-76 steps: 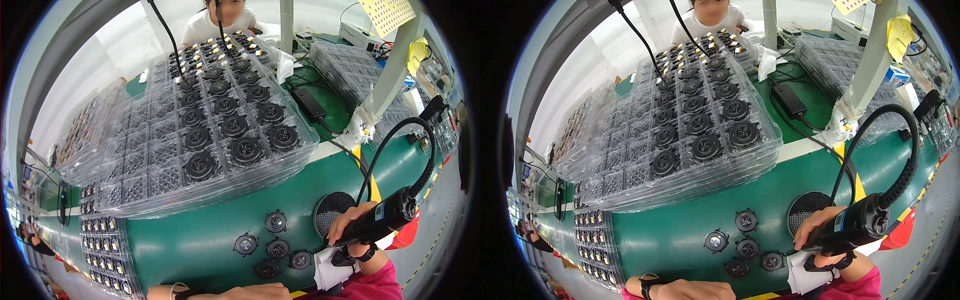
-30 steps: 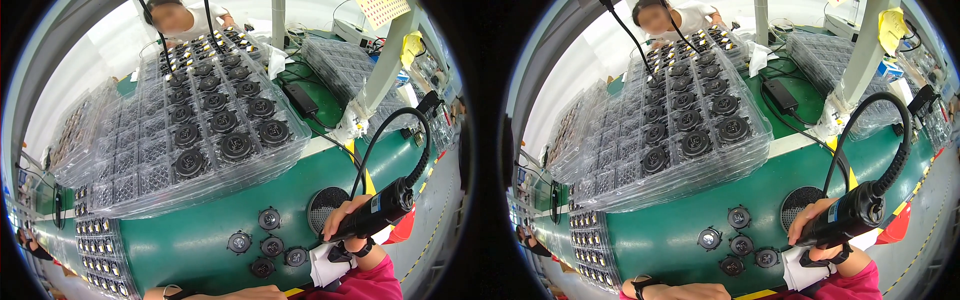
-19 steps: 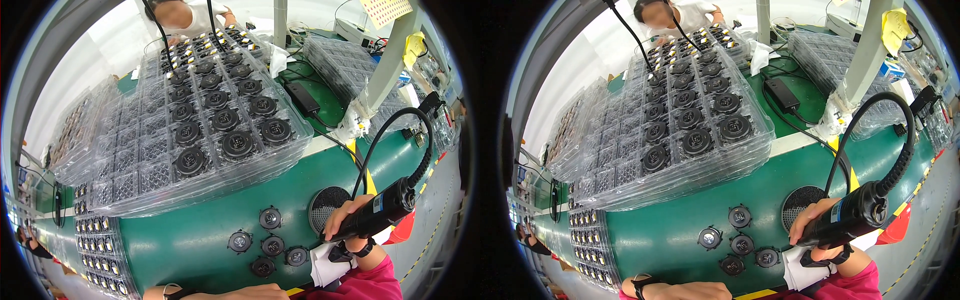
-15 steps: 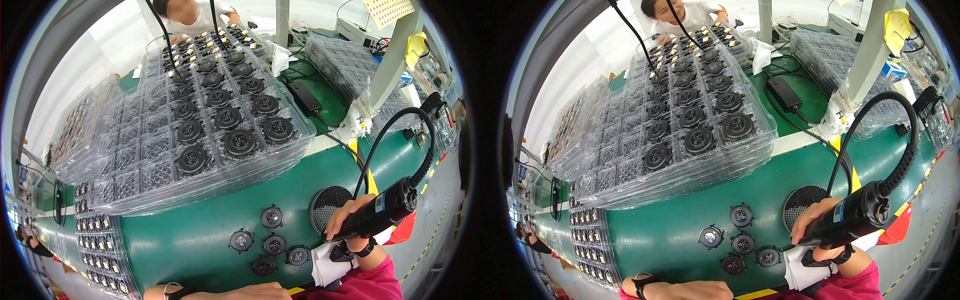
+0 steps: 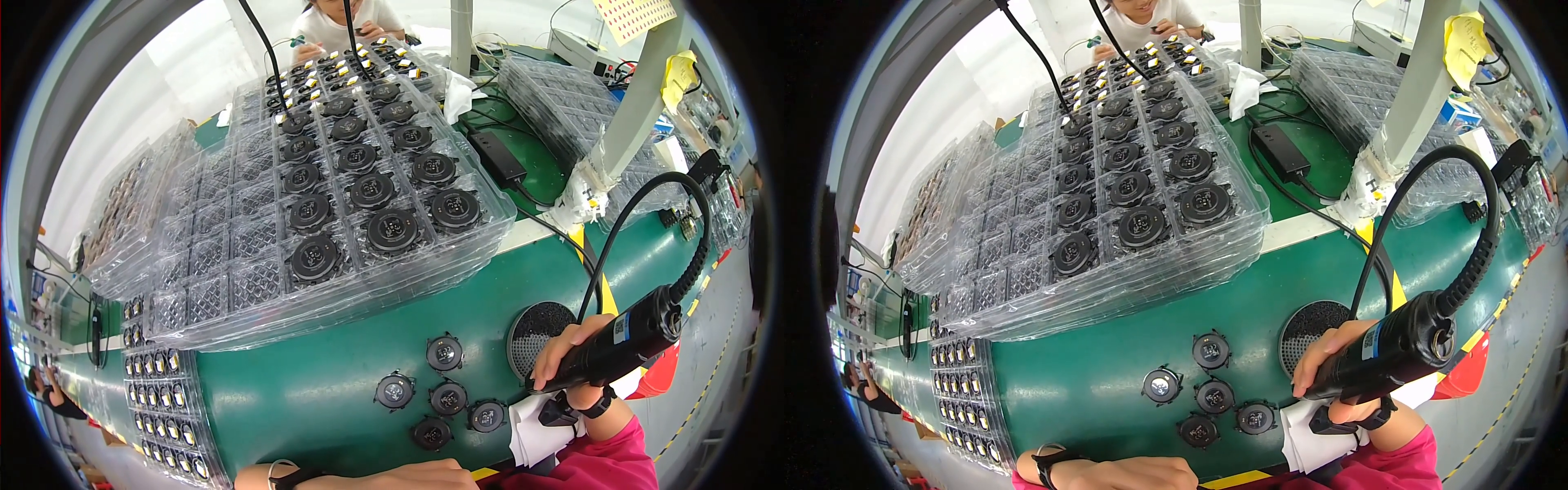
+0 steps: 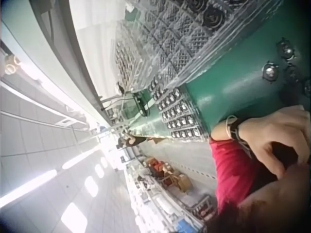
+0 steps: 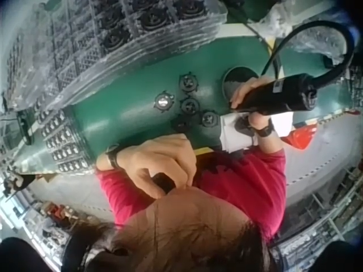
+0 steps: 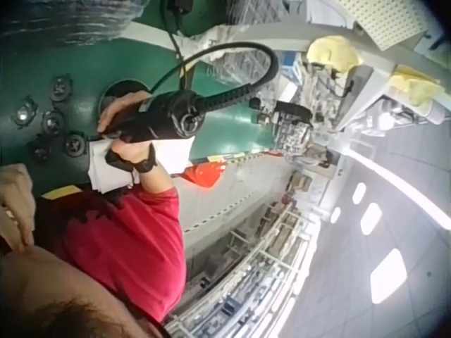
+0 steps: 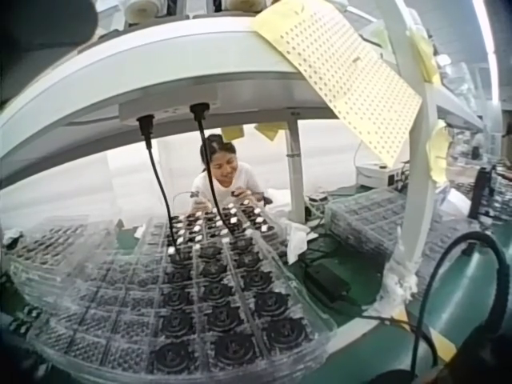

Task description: Assembling small electronic components using an electric screwdriver at a manual assembly station.

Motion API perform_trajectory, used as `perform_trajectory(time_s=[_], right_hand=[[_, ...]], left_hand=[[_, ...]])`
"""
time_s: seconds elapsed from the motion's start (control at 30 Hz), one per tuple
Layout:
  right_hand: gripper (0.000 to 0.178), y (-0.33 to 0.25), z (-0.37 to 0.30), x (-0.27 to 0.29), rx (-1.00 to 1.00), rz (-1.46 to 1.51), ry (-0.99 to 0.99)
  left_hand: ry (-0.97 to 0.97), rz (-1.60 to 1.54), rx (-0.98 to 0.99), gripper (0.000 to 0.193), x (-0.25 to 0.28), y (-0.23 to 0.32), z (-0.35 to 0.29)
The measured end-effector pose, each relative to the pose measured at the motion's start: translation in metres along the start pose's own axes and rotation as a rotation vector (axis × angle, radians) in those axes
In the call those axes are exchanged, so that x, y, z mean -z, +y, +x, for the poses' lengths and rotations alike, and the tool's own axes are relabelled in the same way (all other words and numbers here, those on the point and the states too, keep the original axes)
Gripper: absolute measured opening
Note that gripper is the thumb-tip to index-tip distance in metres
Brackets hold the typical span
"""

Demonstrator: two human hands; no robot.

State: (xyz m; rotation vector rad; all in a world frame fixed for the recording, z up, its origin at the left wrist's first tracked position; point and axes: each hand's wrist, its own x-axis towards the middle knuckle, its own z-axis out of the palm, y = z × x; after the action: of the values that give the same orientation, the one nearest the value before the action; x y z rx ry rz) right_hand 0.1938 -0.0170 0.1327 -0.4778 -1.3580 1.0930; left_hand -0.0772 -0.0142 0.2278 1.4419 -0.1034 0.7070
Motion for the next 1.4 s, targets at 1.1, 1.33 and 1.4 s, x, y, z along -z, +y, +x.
perform_trajectory(time_s=[1.1, 1.33, 1.4], right_hand=[[0.060, 0.004, -0.002, 0.003, 0.002, 0.038, -0.011], [0.056, 0.003, 0.000, -0.002, 0.006, 0.041, -0.010], [0.056, 0.002, 0.000, -0.001, 0.001, 0.042, -0.005]], left_hand=[[0.043, 0.019, -0.028, 0.029, 0.000, -0.004, -0.001], [0.004, 0.197, -0.661, 0.028, -0.004, -0.058, -0.006], [-0.007, 0.196, -0.654, 0.027, -0.003, -0.059, -0.005]])
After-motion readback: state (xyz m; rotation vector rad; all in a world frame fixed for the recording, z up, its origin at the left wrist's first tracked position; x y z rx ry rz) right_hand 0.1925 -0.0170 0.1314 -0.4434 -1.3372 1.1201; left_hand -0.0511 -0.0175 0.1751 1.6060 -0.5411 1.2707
